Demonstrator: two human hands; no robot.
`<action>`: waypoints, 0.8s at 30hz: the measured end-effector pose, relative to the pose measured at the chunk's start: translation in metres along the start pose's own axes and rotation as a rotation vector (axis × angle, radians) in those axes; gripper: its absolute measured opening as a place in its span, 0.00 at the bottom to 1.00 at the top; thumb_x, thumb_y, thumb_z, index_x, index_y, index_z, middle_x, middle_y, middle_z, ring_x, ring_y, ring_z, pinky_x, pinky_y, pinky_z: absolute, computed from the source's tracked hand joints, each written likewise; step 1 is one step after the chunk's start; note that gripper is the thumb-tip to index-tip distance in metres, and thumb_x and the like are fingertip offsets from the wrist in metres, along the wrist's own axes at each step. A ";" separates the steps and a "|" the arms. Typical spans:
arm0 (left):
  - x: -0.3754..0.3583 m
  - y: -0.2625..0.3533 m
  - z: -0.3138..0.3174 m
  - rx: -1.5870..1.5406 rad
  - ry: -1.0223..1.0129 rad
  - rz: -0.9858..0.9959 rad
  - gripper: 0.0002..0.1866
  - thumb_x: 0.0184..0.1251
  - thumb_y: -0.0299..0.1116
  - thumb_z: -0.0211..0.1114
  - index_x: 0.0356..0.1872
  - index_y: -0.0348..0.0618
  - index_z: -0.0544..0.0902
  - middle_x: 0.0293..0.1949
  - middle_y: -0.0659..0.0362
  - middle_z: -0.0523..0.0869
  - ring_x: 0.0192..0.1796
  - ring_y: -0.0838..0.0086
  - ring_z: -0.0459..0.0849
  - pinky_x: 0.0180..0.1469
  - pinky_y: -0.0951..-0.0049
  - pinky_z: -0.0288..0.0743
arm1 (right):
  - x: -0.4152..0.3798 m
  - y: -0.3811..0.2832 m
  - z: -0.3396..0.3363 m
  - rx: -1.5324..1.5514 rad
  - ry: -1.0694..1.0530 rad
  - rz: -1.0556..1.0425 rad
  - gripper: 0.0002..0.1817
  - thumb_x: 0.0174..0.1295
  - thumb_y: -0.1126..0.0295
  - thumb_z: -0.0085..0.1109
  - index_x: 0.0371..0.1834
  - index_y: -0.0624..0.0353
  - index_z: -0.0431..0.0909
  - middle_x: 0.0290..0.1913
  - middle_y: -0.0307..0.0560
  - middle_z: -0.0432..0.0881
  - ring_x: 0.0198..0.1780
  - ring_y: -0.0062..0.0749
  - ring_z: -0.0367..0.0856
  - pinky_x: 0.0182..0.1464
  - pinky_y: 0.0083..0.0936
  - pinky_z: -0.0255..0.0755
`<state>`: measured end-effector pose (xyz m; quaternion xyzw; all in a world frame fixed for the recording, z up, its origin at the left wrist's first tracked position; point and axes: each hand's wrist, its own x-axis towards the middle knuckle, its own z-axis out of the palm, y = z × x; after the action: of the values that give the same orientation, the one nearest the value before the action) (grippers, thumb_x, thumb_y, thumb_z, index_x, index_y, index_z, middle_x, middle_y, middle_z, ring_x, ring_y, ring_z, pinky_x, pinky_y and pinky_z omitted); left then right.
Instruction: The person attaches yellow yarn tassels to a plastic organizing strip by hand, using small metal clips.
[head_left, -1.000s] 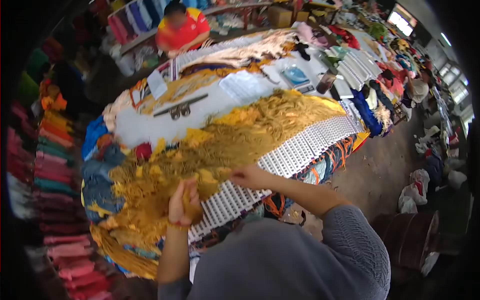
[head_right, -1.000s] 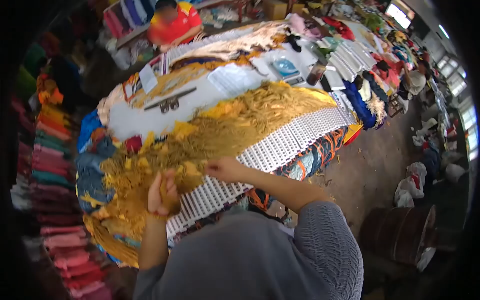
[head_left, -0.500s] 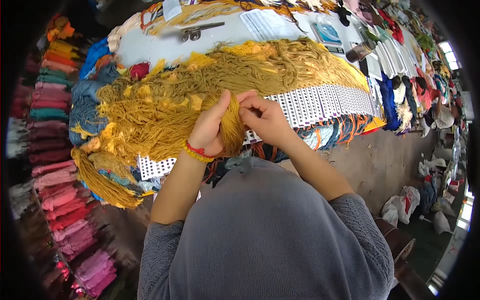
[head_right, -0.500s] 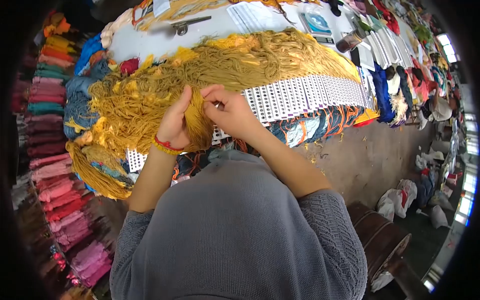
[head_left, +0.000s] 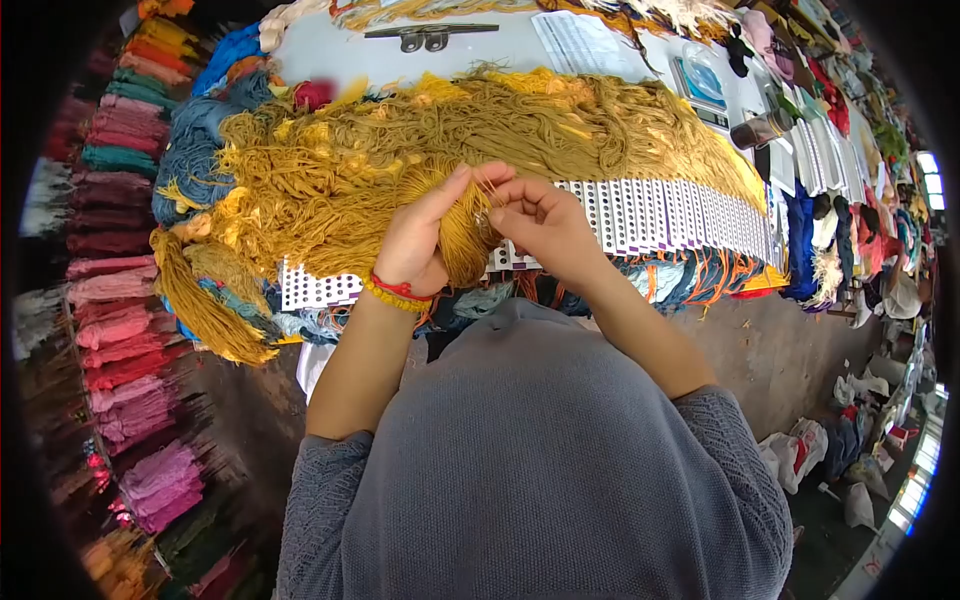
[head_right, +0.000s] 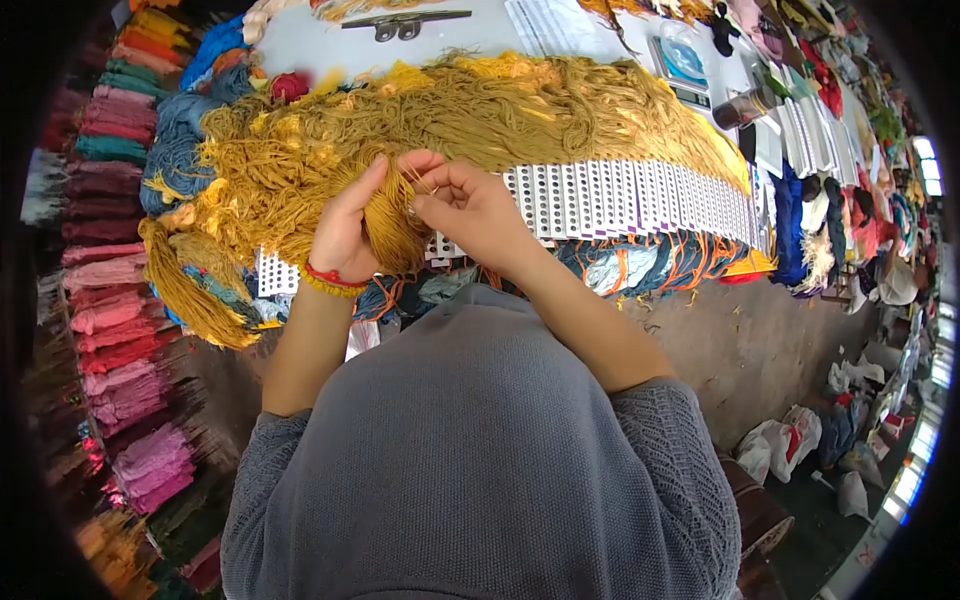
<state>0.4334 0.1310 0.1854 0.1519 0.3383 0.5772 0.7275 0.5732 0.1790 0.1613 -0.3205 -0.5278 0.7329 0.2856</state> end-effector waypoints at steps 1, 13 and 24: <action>-0.001 -0.001 -0.001 -0.001 0.004 0.004 0.20 0.68 0.40 0.42 0.49 0.33 0.71 0.46 0.56 0.76 0.46 0.73 0.75 0.49 0.74 0.68 | 0.000 0.003 0.001 -0.043 -0.019 -0.028 0.05 0.55 0.76 0.53 0.34 0.63 0.72 0.27 0.35 0.75 0.25 0.12 0.70 0.27 0.11 0.64; -0.015 0.001 -0.013 0.284 0.102 0.189 0.20 0.56 0.24 0.57 0.53 0.34 0.70 0.46 0.59 0.76 0.47 0.79 0.73 0.49 0.79 0.66 | -0.001 0.006 0.013 -0.094 0.019 -0.058 0.04 0.55 0.75 0.54 0.32 0.63 0.75 0.25 0.31 0.74 0.24 0.09 0.66 0.25 0.10 0.59; -0.018 0.005 -0.024 0.342 0.075 0.204 0.21 0.56 0.22 0.58 0.53 0.35 0.69 0.42 0.61 0.77 0.41 0.80 0.75 0.45 0.80 0.69 | 0.003 0.016 0.016 -0.097 0.059 -0.073 0.03 0.55 0.74 0.54 0.30 0.62 0.75 0.23 0.31 0.73 0.22 0.10 0.66 0.23 0.10 0.60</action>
<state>0.4115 0.1111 0.1772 0.2853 0.4409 0.5873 0.6158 0.5580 0.1676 0.1494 -0.3359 -0.5655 0.6858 0.3115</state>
